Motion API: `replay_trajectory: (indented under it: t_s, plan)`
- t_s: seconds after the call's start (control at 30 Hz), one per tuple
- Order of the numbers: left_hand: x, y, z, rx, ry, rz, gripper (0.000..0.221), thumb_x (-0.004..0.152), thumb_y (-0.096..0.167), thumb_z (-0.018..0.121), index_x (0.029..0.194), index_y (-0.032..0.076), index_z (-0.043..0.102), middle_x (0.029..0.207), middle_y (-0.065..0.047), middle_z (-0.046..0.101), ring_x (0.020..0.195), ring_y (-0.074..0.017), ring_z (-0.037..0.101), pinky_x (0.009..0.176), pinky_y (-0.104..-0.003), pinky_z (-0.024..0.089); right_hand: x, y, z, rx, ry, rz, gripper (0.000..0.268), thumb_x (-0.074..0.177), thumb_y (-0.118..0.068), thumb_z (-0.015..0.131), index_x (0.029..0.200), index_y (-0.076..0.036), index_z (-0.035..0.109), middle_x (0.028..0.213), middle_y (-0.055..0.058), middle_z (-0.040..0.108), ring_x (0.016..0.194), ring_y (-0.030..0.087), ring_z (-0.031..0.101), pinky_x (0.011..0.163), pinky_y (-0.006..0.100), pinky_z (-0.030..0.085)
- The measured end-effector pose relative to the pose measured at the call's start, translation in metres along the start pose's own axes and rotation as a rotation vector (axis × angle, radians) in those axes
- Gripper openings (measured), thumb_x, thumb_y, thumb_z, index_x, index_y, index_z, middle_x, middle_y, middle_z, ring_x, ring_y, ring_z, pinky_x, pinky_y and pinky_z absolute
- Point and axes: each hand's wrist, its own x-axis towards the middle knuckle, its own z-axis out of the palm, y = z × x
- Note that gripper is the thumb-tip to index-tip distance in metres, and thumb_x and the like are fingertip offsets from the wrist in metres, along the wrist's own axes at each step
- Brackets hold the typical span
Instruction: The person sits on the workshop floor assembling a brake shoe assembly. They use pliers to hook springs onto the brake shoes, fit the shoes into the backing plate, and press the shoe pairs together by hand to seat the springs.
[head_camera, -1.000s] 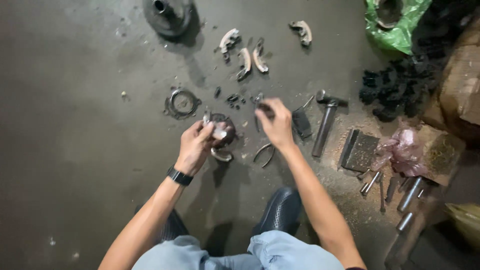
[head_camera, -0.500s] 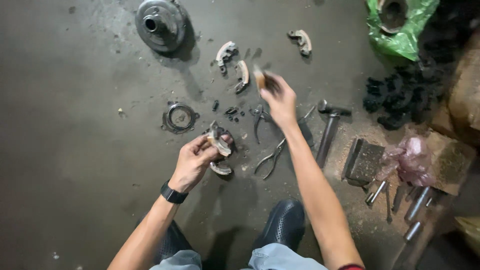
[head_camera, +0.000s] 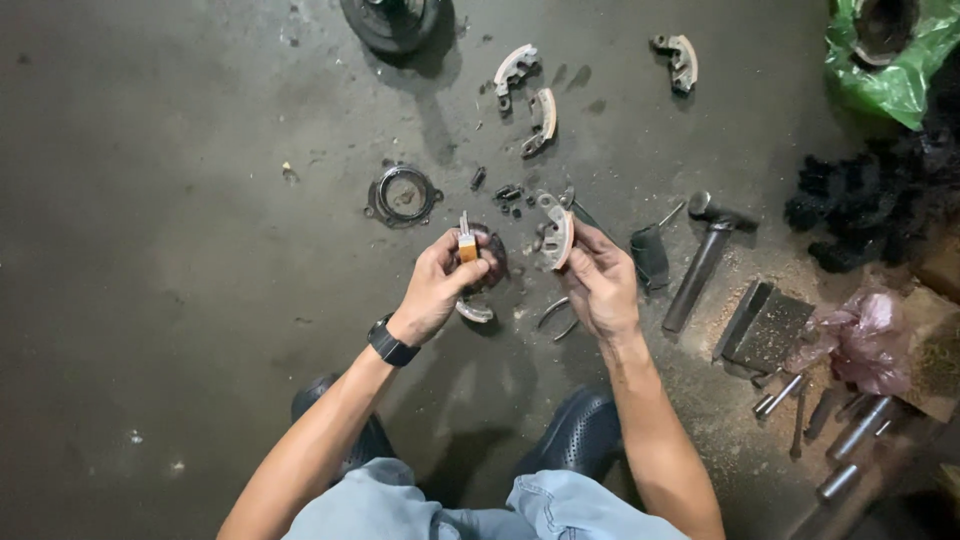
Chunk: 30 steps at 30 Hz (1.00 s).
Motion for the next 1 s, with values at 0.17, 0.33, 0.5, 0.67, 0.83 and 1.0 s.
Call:
replay_trajectory:
  t_s: [0.17, 0.33, 0.5, 0.67, 0.83, 1.0]
  plan:
    - [-0.006, -0.009, -0.001, 0.085, 0.032, 0.015, 0.033, 0.097, 0.016, 0.074, 0.124, 0.002, 0.064, 0.096, 0.003, 0.062, 0.088, -0.0061, 0.058, 0.081, -0.025, 0.051, -0.011, 0.008, 0.006, 0.289, -0.09, 0.139, 0.052, 0.103, -0.012, 0.065, 0.147, 0.011, 0.048, 0.141, 0.019, 0.061, 0.128, 0.028, 0.061, 0.116, 0.047, 0.044]
    - [-0.009, -0.001, 0.01, 0.049, 0.039, -0.009, 0.034, 0.094, 0.017, 0.075, 0.123, 0.003, 0.063, 0.099, 0.002, 0.066, 0.086, -0.0051, 0.061, 0.076, -0.023, 0.052, -0.015, 0.011, 0.011, 0.295, -0.104, 0.179, 0.052, 0.103, -0.012, 0.064, 0.147, 0.01, 0.048, 0.14, 0.019, 0.061, 0.128, 0.028, 0.061, 0.115, 0.046, 0.046]
    - [-0.01, 0.002, 0.02, 0.022, 0.057, -0.012, 0.039, 0.095, 0.016, 0.071, 0.13, 0.0, 0.065, 0.113, -0.008, 0.076, 0.095, -0.0123, 0.072, 0.076, -0.024, 0.055, -0.019, 0.013, 0.03, -0.443, 0.025, -0.086, 0.055, 0.091, -0.002, 0.075, 0.14, 0.01, 0.054, 0.128, 0.018, 0.064, 0.115, 0.027, 0.067, 0.101, 0.038, 0.06]
    - [-0.007, 0.001, 0.021, -0.174, 0.032, 0.013, 0.037, 0.095, 0.009, 0.071, 0.129, -0.004, 0.063, 0.114, -0.008, 0.074, 0.098, -0.0144, 0.072, 0.085, -0.032, 0.062, -0.026, -0.006, 0.058, -0.806, -0.04, -0.332, 0.051, 0.085, 0.005, 0.077, 0.132, 0.008, 0.057, 0.128, 0.016, 0.061, 0.116, 0.023, 0.067, 0.1, 0.031, 0.058]
    - [-0.006, 0.005, 0.012, -0.317, 0.046, -0.092, 0.032, 0.096, 0.008, 0.069, 0.124, -0.007, 0.064, 0.108, -0.011, 0.074, 0.089, -0.0181, 0.074, 0.078, -0.037, 0.066, -0.033, 0.0, 0.044, -0.499, -0.087, -0.207, 0.042, 0.095, 0.011, 0.064, 0.136, 0.009, 0.056, 0.13, 0.015, 0.061, 0.118, 0.021, 0.065, 0.102, 0.031, 0.057]
    - [-0.004, -0.001, 0.007, -0.282, 0.027, -0.092, 0.033, 0.096, 0.011, 0.071, 0.124, -0.005, 0.067, 0.103, -0.009, 0.075, 0.084, -0.0146, 0.072, 0.074, -0.032, 0.063, -0.023, 0.012, 0.021, -0.591, -0.078, -0.305, 0.033, 0.102, 0.006, 0.059, 0.135, 0.01, 0.059, 0.123, 0.021, 0.07, 0.109, 0.027, 0.074, 0.094, 0.036, 0.064]
